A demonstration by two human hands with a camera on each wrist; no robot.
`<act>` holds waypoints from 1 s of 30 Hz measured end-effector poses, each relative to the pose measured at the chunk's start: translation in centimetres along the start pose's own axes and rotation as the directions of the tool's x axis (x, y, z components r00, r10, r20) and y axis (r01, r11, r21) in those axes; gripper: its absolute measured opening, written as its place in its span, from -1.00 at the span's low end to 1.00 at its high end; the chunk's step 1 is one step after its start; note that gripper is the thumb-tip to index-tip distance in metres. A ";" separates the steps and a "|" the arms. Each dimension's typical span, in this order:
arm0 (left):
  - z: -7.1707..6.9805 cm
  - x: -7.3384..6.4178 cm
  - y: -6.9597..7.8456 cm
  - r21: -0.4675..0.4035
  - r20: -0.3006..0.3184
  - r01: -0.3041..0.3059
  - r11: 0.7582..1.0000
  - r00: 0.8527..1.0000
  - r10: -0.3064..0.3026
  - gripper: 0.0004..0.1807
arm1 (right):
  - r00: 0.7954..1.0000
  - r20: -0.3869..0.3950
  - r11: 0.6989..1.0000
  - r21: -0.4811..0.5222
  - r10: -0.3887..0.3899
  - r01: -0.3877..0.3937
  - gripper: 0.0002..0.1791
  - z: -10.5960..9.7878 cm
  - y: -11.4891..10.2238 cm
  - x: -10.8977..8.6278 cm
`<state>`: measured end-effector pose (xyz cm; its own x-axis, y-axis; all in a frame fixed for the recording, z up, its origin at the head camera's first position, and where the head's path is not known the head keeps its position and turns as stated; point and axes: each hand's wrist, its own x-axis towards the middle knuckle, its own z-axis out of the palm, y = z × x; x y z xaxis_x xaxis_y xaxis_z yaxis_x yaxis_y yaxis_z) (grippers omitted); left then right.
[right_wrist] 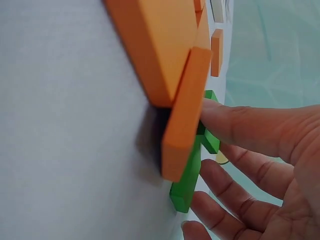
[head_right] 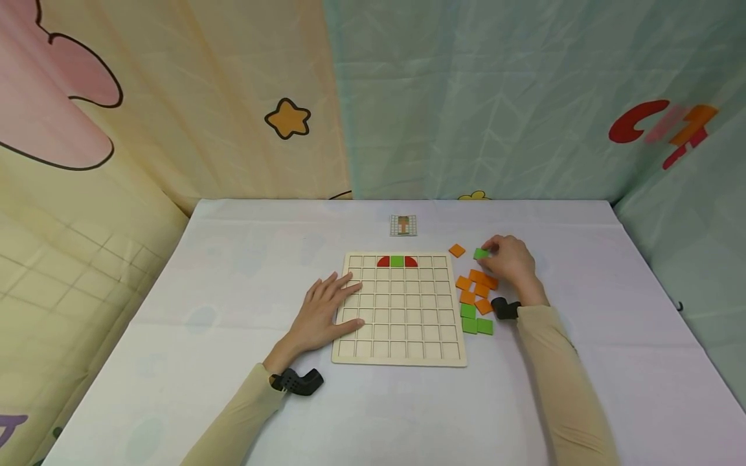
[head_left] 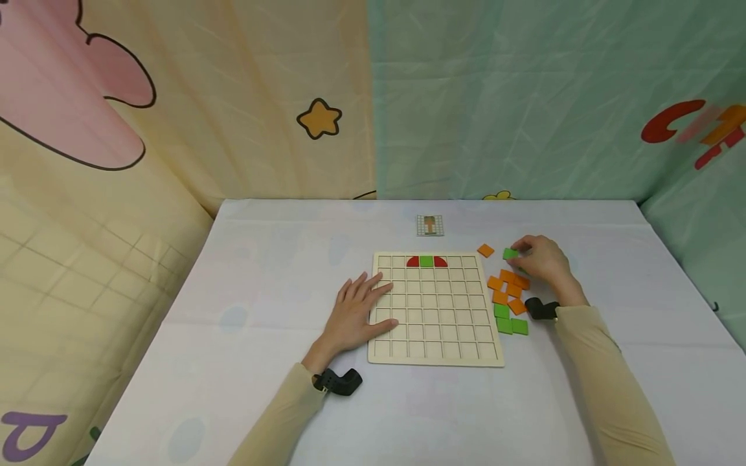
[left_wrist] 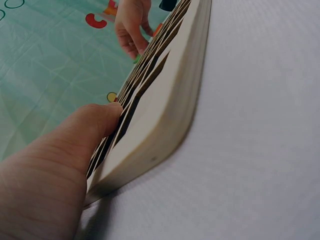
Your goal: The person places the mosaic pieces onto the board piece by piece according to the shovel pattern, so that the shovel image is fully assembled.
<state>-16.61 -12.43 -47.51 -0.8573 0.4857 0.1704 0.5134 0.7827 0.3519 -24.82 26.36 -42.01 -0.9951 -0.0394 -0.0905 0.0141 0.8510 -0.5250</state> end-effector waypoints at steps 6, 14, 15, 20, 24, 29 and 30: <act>0.0 0.0 0.0 0.000 -0.002 0.003 1.000 1.000 -0.003 -0.23 | 1.000 -0.010 0.999 0.040 0.026 -0.026 -0.64 0.0 0.0 -0.3; 0.0 -0.1 0.0 0.000 0.001 0.009 1.000 1.000 -0.009 -0.23 | 0.999 -0.042 0.997 0.072 0.000 0.003 -0.68 -0.1 0.2 -0.5; 0.0 -0.1 0.0 0.000 0.000 0.008 1.000 1.000 -0.008 -0.23 | 0.999 -0.049 0.997 0.073 -0.007 0.010 -0.69 -0.1 0.3 -0.5; -0.1 0.0 0.0 0.000 0.000 0.002 1.000 1.000 -0.002 -0.23 | 0.996 -0.080 0.995 0.096 -0.030 0.038 -0.70 0.2 0.5 -0.6; -0.1 0.0 0.0 0.001 -0.003 -0.002 1.000 1.000 0.002 -0.23 | 0.995 -0.095 0.990 0.133 -0.037 0.050 -0.71 0.4 0.5 -0.7; -0.2 -0.1 0.1 -0.002 -0.009 -0.004 1.000 1.000 0.004 -0.24 | 0.994 -0.098 0.981 0.180 -0.049 0.066 -0.73 0.6 0.0 -0.8; -0.2 0.0 0.1 -0.001 -0.006 -0.001 1.000 1.000 0.001 -0.23 | 0.994 -0.097 0.980 0.186 -0.055 0.072 -0.72 0.6 -0.1 -0.8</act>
<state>-16.53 -12.45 -47.33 -0.8570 0.4843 0.1759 0.5142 0.7817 0.3528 -23.93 26.01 -42.37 -0.9992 -0.0350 0.0211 -0.0401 0.7339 -0.6781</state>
